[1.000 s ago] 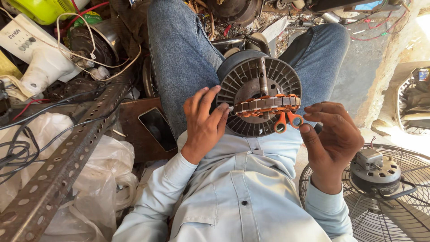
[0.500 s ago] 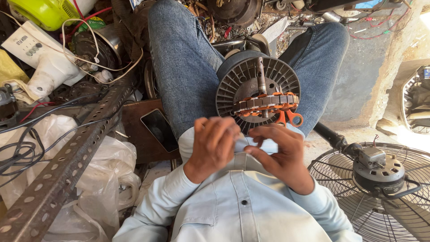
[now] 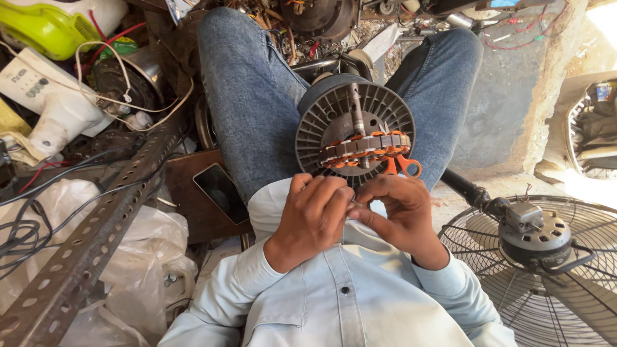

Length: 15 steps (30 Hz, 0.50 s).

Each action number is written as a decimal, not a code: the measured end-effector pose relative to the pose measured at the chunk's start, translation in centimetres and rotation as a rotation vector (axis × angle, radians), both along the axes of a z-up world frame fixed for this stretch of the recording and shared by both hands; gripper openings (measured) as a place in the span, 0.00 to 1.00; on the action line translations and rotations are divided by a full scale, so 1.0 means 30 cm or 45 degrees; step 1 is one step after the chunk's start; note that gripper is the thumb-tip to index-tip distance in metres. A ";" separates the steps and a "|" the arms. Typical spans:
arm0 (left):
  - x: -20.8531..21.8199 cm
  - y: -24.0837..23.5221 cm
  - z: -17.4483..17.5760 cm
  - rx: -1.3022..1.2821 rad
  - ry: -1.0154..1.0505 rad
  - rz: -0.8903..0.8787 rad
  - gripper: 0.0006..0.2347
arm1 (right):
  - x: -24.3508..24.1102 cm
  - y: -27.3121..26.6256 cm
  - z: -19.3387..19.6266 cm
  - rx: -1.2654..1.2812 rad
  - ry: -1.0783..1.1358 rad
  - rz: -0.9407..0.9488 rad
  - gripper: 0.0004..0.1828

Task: The person works on the motor of a ceiling fan, stripping wires by hand and using shears to cut and trim electrical components.

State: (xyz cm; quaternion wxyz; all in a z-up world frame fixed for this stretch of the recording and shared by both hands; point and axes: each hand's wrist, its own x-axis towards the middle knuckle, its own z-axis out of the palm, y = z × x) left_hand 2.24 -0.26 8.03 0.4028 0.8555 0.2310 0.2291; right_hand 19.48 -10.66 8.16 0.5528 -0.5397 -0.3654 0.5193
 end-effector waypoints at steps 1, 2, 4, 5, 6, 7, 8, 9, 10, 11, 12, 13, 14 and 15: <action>0.000 -0.002 -0.006 -0.051 -0.034 -0.023 0.05 | 0.002 -0.011 -0.002 -0.039 0.041 -0.006 0.11; 0.001 -0.006 -0.011 -0.126 -0.064 -0.031 0.04 | 0.004 -0.017 -0.006 -0.073 0.085 -0.009 0.10; 0.001 -0.016 -0.020 -0.277 -0.127 -0.050 0.03 | 0.009 -0.022 -0.010 -0.096 0.132 -0.004 0.09; 0.001 -0.025 -0.020 -0.365 -0.125 -0.046 0.03 | 0.015 -0.022 -0.009 -0.086 0.137 0.004 0.09; 0.003 -0.038 -0.018 -0.453 -0.122 -0.042 0.03 | 0.020 -0.020 -0.009 -0.076 0.141 0.012 0.09; 0.005 -0.046 -0.015 -0.541 -0.118 -0.037 0.03 | 0.026 -0.013 -0.011 -0.011 0.039 0.040 0.11; 0.006 -0.051 -0.012 -0.597 -0.123 -0.028 0.02 | 0.032 -0.006 -0.011 0.052 -0.064 0.066 0.13; 0.009 -0.054 -0.008 -0.653 -0.127 -0.018 0.02 | 0.037 0.002 -0.009 0.114 -0.168 0.093 0.16; 0.015 -0.054 -0.006 -0.713 -0.132 -0.010 0.02 | 0.037 0.002 0.001 0.091 -0.246 0.053 0.13; 0.021 -0.045 -0.008 -0.628 -0.149 -0.025 0.02 | 0.033 -0.001 0.015 0.067 -0.324 0.014 0.11; 0.022 -0.030 -0.010 -0.543 -0.163 -0.036 0.02 | 0.030 -0.001 0.025 0.043 -0.398 -0.023 0.11; 0.023 -0.017 -0.009 -0.458 -0.177 -0.047 0.03 | 0.033 0.003 0.032 -0.007 -0.441 -0.032 0.10; 0.023 -0.004 -0.008 -0.424 -0.170 -0.065 0.03 | 0.040 0.009 0.036 -0.054 -0.485 -0.041 0.10; 0.024 0.009 -0.008 -0.390 -0.164 -0.083 0.04 | 0.047 0.015 0.038 -0.101 -0.528 -0.050 0.09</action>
